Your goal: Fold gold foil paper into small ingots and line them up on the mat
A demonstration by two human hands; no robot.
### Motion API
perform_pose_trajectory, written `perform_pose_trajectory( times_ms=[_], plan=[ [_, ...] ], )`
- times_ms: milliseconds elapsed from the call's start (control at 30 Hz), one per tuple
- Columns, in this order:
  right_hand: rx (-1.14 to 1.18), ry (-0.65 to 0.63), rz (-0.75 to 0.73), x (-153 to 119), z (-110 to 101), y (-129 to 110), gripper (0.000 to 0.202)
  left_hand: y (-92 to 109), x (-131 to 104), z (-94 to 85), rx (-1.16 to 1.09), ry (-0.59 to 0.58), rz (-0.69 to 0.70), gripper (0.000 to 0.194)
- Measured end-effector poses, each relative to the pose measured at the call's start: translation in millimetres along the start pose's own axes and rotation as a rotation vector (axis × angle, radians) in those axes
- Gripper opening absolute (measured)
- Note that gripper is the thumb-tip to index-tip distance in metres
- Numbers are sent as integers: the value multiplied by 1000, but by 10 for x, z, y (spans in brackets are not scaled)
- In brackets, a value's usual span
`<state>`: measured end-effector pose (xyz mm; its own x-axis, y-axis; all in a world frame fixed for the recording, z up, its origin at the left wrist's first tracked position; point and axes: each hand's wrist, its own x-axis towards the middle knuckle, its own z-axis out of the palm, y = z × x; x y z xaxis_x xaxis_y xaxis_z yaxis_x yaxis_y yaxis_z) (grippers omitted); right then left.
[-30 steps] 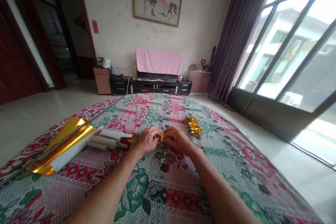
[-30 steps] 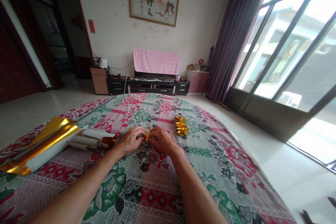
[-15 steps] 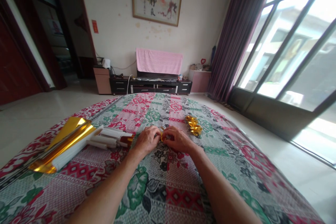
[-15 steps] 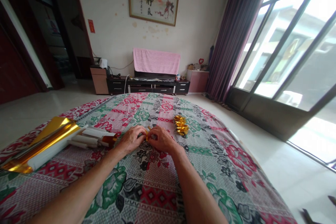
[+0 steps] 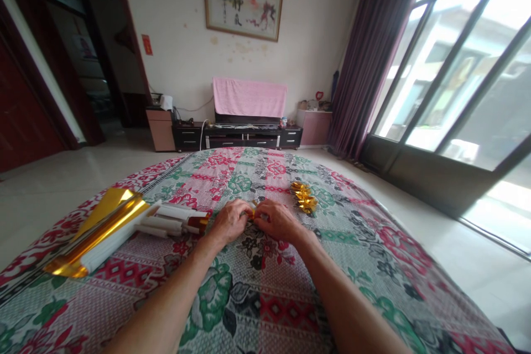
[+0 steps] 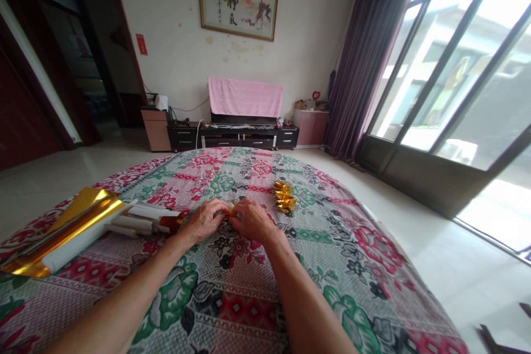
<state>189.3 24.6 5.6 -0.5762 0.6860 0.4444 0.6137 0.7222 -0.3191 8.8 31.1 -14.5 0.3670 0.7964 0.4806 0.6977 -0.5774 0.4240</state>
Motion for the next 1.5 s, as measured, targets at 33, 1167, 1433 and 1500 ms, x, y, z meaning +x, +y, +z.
perform_pose_trajectory(
  times_ms=[33, 1167, 1433, 1500],
  plan=[
    [-4, 7, 0, 2, 8, -1, 7, 17, -5, -14, 4, -3, 3, 22],
    [170, 86, 141, 12, 37, 92, 19, 71, 82, 94, 232, -51, -142, 17],
    [174, 84, 150, 12, 17, 89, 21, 93, 95, 108, 309, -70, -170, 19],
    [163, 84, 160, 12, 13, 86, 20, 94, 92, 107, 305, -70, -162, 19]
  ],
)
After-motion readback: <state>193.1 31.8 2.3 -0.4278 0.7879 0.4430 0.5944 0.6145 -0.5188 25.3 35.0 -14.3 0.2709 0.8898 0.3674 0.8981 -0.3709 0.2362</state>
